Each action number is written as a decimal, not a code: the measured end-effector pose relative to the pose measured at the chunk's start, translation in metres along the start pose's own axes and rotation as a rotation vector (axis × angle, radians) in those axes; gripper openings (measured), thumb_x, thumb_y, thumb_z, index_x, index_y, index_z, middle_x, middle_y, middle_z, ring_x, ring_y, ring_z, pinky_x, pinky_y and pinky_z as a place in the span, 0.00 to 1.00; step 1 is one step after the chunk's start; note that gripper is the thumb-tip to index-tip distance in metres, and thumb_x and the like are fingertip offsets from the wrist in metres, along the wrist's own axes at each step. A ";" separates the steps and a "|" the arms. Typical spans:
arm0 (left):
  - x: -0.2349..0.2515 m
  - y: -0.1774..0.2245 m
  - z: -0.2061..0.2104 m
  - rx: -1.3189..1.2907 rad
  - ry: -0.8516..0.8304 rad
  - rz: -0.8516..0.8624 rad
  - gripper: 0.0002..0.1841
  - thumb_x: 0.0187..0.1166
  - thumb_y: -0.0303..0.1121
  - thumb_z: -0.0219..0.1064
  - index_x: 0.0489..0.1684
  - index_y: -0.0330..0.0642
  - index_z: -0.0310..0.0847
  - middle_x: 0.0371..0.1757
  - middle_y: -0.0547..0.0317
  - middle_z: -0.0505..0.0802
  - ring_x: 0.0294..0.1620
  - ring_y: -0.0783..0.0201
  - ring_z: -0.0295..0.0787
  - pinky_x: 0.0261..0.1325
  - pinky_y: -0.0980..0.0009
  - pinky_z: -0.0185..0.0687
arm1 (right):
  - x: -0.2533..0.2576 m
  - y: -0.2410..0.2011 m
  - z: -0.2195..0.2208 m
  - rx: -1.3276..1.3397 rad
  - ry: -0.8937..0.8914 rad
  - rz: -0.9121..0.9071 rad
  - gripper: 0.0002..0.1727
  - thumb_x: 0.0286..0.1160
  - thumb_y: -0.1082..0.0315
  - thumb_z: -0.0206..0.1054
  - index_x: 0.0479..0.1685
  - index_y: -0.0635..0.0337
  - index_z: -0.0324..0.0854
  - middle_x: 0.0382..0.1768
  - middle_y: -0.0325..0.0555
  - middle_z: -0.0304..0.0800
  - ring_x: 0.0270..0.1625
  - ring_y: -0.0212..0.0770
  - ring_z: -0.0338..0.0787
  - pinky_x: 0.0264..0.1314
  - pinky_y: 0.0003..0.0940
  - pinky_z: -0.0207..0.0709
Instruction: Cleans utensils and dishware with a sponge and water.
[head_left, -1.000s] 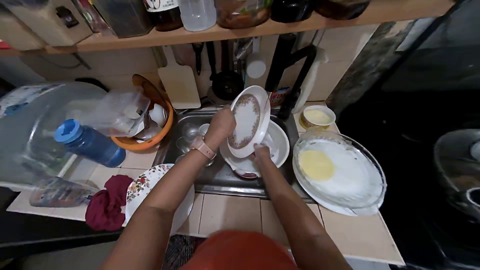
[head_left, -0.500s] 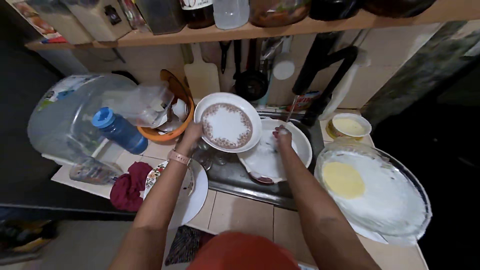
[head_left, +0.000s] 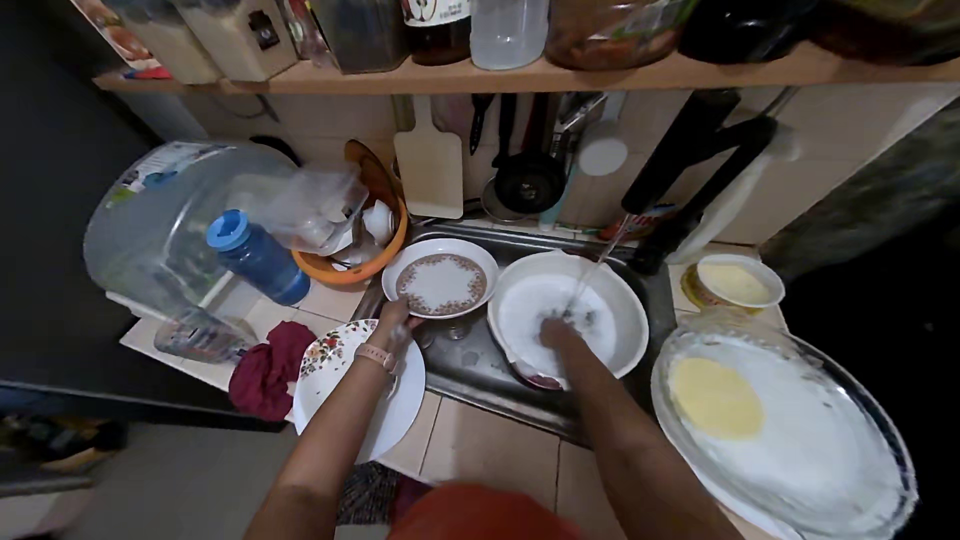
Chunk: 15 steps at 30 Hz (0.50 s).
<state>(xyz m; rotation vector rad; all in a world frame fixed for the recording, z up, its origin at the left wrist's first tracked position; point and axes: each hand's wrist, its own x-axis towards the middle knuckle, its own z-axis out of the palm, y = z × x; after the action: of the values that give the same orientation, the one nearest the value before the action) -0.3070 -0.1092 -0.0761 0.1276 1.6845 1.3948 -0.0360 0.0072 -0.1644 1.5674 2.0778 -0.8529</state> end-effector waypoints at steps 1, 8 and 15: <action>0.002 -0.002 0.002 -0.028 0.006 -0.007 0.18 0.95 0.32 0.47 0.75 0.30 0.64 0.54 0.38 0.83 0.40 0.57 0.86 0.40 0.67 0.87 | 0.000 0.002 0.000 -0.031 -0.004 -0.048 0.34 0.83 0.63 0.64 0.85 0.73 0.62 0.87 0.73 0.59 0.89 0.73 0.59 0.85 0.72 0.53; 0.015 -0.012 0.015 -0.173 0.037 -0.058 0.18 0.95 0.31 0.46 0.76 0.31 0.63 0.58 0.39 0.81 0.47 0.55 0.85 0.47 0.65 0.86 | -0.002 -0.001 0.002 0.002 0.104 -0.018 0.31 0.84 0.68 0.60 0.85 0.72 0.63 0.90 0.75 0.47 0.92 0.73 0.51 0.87 0.71 0.52; 0.027 -0.020 0.020 -0.132 0.103 -0.032 0.15 0.90 0.26 0.55 0.69 0.28 0.67 0.51 0.43 0.80 0.40 0.60 0.80 0.42 0.70 0.81 | -0.019 -0.005 -0.001 0.148 0.340 0.187 0.27 0.92 0.63 0.50 0.85 0.67 0.66 0.82 0.73 0.67 0.85 0.71 0.67 0.82 0.67 0.62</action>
<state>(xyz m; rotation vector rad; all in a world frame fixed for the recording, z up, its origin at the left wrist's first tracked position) -0.3004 -0.0855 -0.1066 -0.0464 1.6649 1.5054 -0.0354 -0.0068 -0.1501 2.0730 2.0821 -0.7277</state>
